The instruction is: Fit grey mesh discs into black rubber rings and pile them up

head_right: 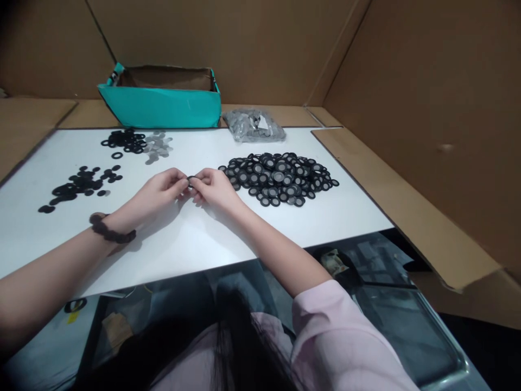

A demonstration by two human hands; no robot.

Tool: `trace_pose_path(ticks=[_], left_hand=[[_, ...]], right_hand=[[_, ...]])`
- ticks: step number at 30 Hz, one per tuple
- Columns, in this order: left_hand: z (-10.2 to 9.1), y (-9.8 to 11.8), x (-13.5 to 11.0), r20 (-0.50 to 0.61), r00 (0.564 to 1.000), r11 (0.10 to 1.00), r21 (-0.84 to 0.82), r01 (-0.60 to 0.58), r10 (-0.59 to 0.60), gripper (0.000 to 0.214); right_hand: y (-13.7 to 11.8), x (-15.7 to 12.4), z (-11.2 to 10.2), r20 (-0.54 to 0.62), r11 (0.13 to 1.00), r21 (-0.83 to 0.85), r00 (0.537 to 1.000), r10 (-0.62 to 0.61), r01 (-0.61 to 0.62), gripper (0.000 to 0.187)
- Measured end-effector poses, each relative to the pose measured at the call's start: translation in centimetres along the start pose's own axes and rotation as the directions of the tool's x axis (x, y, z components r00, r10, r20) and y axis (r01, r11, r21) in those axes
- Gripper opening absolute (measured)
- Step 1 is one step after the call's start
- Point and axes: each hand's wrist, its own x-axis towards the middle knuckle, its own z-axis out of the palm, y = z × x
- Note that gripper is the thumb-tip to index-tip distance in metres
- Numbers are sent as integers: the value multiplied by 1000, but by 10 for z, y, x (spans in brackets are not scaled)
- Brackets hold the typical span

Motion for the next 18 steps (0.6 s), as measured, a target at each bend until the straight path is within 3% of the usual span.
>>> trace_pose_path(ticks=[3,6,13,18], left_hand=[[2,-3,1,18,1000,999,-50,-13,14,22],[1,-4,1,15,999,999,-3,-51,51,21],[-4,8,-5,-71,994,982,174,-74,88,14],[-2,3,-4,-62,998,995,93,-17,23,14]], right_hand=[[-4,1,-1,48,985,138,994,95,-100,15],[-5,1,-1,76,981,136,989,126,-136,15],[-2,1,-2,35,1000,-2,999,10,-10,18],[-4,0,-7,41,998,-61,999,-9,12,16]])
